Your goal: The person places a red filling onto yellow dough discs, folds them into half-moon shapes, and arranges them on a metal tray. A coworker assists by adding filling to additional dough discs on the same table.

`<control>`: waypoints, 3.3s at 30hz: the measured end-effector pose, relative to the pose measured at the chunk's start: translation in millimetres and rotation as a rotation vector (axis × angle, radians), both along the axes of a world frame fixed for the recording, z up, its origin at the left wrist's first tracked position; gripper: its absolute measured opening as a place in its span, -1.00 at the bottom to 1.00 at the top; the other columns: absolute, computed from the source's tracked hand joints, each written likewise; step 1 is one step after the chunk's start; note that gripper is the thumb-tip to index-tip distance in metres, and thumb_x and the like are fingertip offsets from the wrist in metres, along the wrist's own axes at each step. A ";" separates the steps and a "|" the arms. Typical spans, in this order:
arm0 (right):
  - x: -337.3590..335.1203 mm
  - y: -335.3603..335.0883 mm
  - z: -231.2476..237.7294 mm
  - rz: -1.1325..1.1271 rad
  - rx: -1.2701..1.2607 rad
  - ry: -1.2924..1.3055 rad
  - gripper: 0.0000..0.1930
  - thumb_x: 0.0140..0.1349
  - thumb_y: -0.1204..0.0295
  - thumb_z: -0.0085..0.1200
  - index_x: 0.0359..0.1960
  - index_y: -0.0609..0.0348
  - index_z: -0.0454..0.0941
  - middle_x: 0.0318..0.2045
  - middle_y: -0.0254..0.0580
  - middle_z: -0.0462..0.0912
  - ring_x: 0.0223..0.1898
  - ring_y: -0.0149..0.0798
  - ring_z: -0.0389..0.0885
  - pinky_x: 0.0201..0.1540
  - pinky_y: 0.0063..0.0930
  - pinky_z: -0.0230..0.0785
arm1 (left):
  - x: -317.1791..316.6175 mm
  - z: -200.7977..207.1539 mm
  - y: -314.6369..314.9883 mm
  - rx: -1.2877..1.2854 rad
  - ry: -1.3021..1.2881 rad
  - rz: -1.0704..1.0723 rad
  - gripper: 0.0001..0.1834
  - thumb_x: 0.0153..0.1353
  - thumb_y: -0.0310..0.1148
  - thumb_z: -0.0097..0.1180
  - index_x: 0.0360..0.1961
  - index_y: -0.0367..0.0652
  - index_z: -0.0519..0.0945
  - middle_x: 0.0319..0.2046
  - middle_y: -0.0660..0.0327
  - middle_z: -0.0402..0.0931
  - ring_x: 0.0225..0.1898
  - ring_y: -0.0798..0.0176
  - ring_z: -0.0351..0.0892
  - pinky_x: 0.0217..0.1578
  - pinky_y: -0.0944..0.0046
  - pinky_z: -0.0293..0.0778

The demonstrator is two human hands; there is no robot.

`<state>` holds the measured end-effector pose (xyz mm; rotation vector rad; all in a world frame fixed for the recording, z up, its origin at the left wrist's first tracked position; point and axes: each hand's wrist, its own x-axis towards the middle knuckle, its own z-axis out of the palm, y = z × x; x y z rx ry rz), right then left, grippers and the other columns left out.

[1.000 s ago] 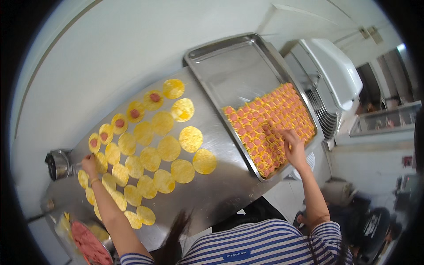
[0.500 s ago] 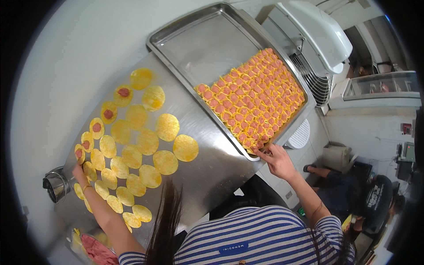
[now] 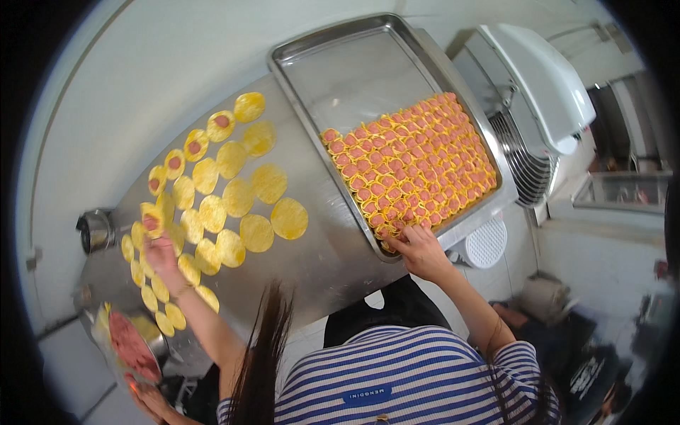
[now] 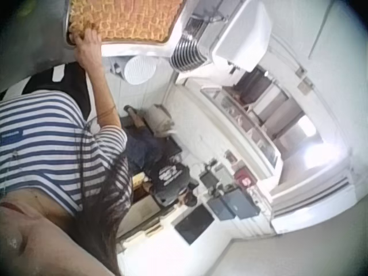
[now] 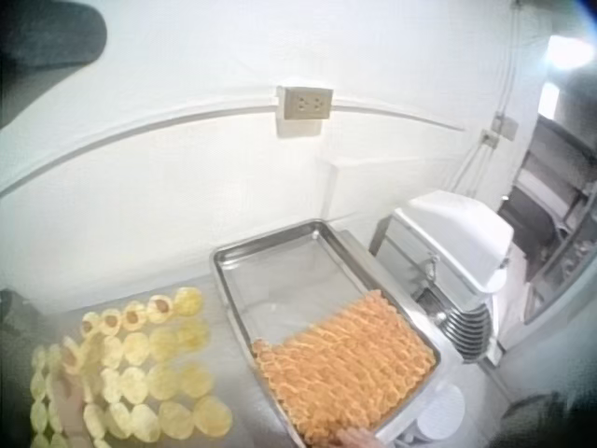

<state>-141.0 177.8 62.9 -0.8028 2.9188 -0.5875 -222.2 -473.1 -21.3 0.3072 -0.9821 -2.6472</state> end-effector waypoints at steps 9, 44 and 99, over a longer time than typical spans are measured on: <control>-54.7 21.3 -13.6 0.228 -0.131 0.061 -0.52 -0.02 0.54 0.02 0.03 -0.08 0.51 -0.33 -0.17 0.39 -0.28 -0.14 0.39 -0.22 -0.26 0.21 | 171.4 39.5 311.7 0.558 -0.089 0.022 -0.56 0.39 -0.21 -0.19 0.11 -0.34 0.33 0.06 0.06 0.45 0.10 0.19 0.45 0.14 0.17 0.38; -163.6 -18.2 -40.8 0.281 -0.162 0.133 -0.60 -0.01 0.53 0.01 -0.07 -0.03 0.59 -0.30 -0.11 0.50 -0.20 -0.08 0.48 -0.10 -0.18 0.26 | 252.2 76.0 465.4 0.323 -0.297 0.300 -0.57 0.38 -0.18 -0.19 0.09 -0.31 0.34 0.09 0.04 0.41 0.12 0.12 0.43 0.15 0.18 0.37; 51.5 -115.4 -81.9 -0.144 -0.655 -0.850 -0.75 0.11 0.56 0.05 -0.15 0.37 0.55 -0.30 -0.12 0.66 -0.28 -0.33 0.64 -0.15 -0.48 0.47 | 235.4 16.4 406.6 -0.992 -0.712 0.034 -0.65 0.17 -0.59 -0.12 -0.01 -0.36 0.50 -0.25 0.00 0.62 -0.24 0.18 0.65 -0.20 0.27 0.55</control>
